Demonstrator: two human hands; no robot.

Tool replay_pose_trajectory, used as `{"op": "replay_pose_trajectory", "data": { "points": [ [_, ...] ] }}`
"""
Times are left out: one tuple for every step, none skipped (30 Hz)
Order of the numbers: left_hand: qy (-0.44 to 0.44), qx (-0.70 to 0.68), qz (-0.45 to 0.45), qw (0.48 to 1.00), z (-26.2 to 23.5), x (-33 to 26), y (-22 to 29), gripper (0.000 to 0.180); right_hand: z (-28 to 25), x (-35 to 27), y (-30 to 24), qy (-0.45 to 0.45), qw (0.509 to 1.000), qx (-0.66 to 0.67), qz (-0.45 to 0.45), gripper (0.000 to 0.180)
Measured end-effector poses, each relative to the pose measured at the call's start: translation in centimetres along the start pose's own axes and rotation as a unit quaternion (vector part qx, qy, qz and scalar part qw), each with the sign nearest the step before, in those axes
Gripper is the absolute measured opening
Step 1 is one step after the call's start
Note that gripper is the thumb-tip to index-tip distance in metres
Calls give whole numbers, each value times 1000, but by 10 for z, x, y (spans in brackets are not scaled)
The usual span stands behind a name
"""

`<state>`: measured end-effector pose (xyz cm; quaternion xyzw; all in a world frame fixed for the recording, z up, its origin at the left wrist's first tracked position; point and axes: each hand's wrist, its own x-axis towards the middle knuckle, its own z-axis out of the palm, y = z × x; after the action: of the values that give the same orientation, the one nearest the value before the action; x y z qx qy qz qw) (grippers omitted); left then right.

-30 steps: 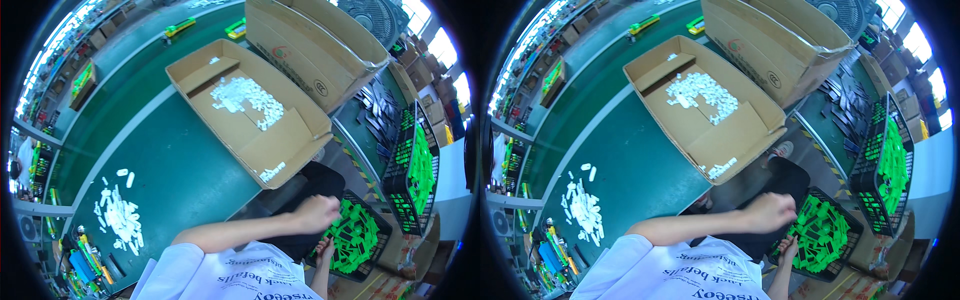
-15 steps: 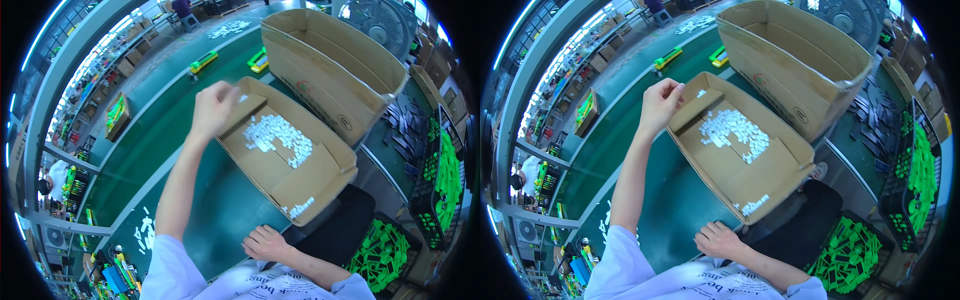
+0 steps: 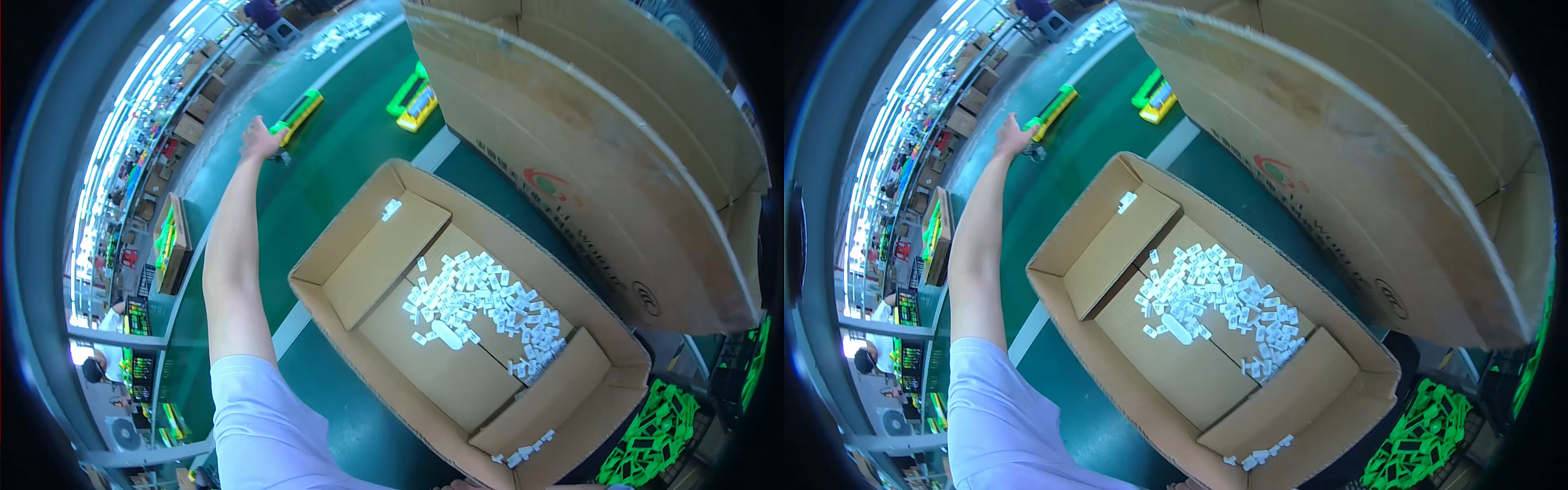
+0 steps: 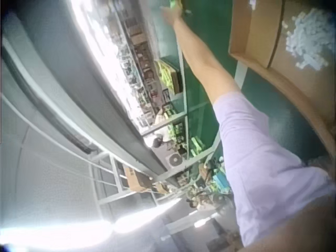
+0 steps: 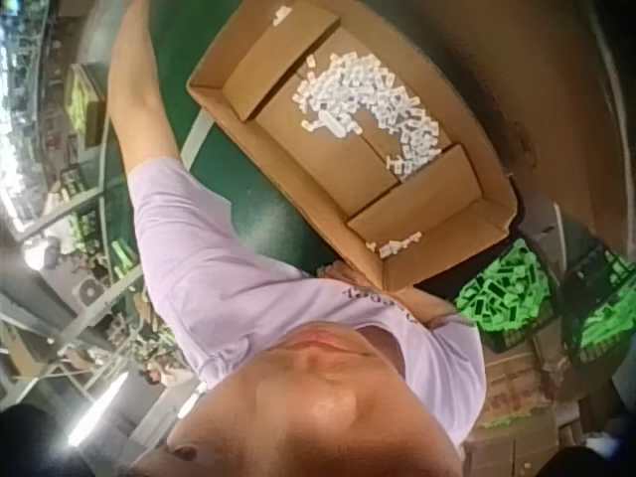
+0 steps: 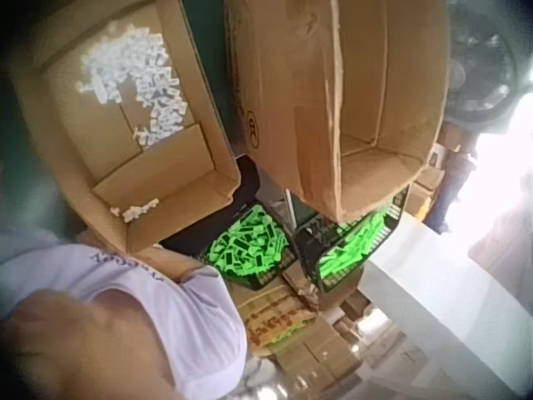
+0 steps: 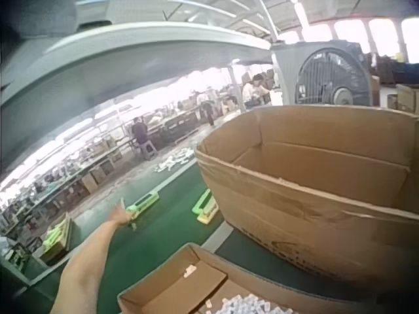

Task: The person inserts black panels into plastic casing frames by hand and places them into a basket. The person also assembles flashlights by joining the casing halves with internal components and attaching switches and reflector heads.

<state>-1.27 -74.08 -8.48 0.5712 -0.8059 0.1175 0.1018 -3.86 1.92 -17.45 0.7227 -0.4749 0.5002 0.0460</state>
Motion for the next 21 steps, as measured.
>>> {"op": "replay_pose_trajectory", "data": {
  "points": [
    [-10, 34, -2, 999, 1, 13, -23, 79, 6, -2, 5, 13, 999, 32, 9, 14],
    [6, 61, -24, 998, 2, 30, -34, 79, 13, -2, 5, 18, 999, 38, 11, 14],
    [9, 74, -42, 996, 22, 29, -23, 78, 13, -4, 4, 8, 999, 34, 24, 14],
    [-32, 70, -42, 996, 27, 32, -19, 76, 13, -7, 3, 0, 999, 33, 35, 14],
    [-80, 54, -37, 995, 26, 33, 5, 75, 12, -11, 4, -15, 998, 21, 52, 14],
    [-99, 52, -49, 993, 31, 14, 43, 72, 16, -13, 5, -28, 997, 8, 71, 14],
    [-99, 56, -50, 992, 26, 9, 41, 72, 15, -15, 5, -28, 997, 12, 69, 14],
    [-133, 74, -79, 985, 20, 10, 40, 72, 15, -15, 7, -25, 997, 15, 65, 14],
    [-166, 93, -108, 976, 14, 10, 40, 72, 16, -16, 9, -21, 998, 18, 61, 14],
    [-151, 112, -94, 978, 11, 10, 32, 67, 17, -16, 9, -14, 998, 21, 58, 14],
    [-145, 118, -93, 978, 7, 9, 24, 67, 18, -15, 7, -6, 998, 24, 54, 14],
    [-141, 133, -77, 978, 2, 7, 16, 64, 19, -15, 6, 3, 998, 26, 50, 14],
    [-141, 146, -58, 977, -3, 4, 13, 61, 20, -14, 3, 10, 998, 26, 50, 14],
    [-138, 149, -53, 978, -10, 1, 18, 61, 22, -13, 0, 16, 998, 24, 50, 14],
    [-154, 142, -42, 977, -13, -7, 29, 59, 20, -13, -7, 19, 998, 22, 54, 14],
    [-170, 135, -32, 976, -17, -16, 40, 58, 19, -13, -13, 22, 998, 20, 57, 14],
    [-165, 137, -30, 976, -19, -25, 45, 58, 15, -14, -18, 26, 998, 19, 54, 14],
    [-152, 148, -21, 977, -17, -29, 44, 59, 15, -14, -19, 35, 998, 19, 45, 14],
    [-139, 157, -12, 978, -16, -32, 42, 59, 15, -13, -18, 43, 998, 16, 36, 14],
    [-129, 162, -4, 978, -14, -38, 42, 60, 17, -12, -15, 49, 998, 8, 30, 14],
    [-119, 165, 4, 979, -11, -46, 41, 60, 17, -10, -10, 52, 998, -1, 24, 14]
  ]
}}
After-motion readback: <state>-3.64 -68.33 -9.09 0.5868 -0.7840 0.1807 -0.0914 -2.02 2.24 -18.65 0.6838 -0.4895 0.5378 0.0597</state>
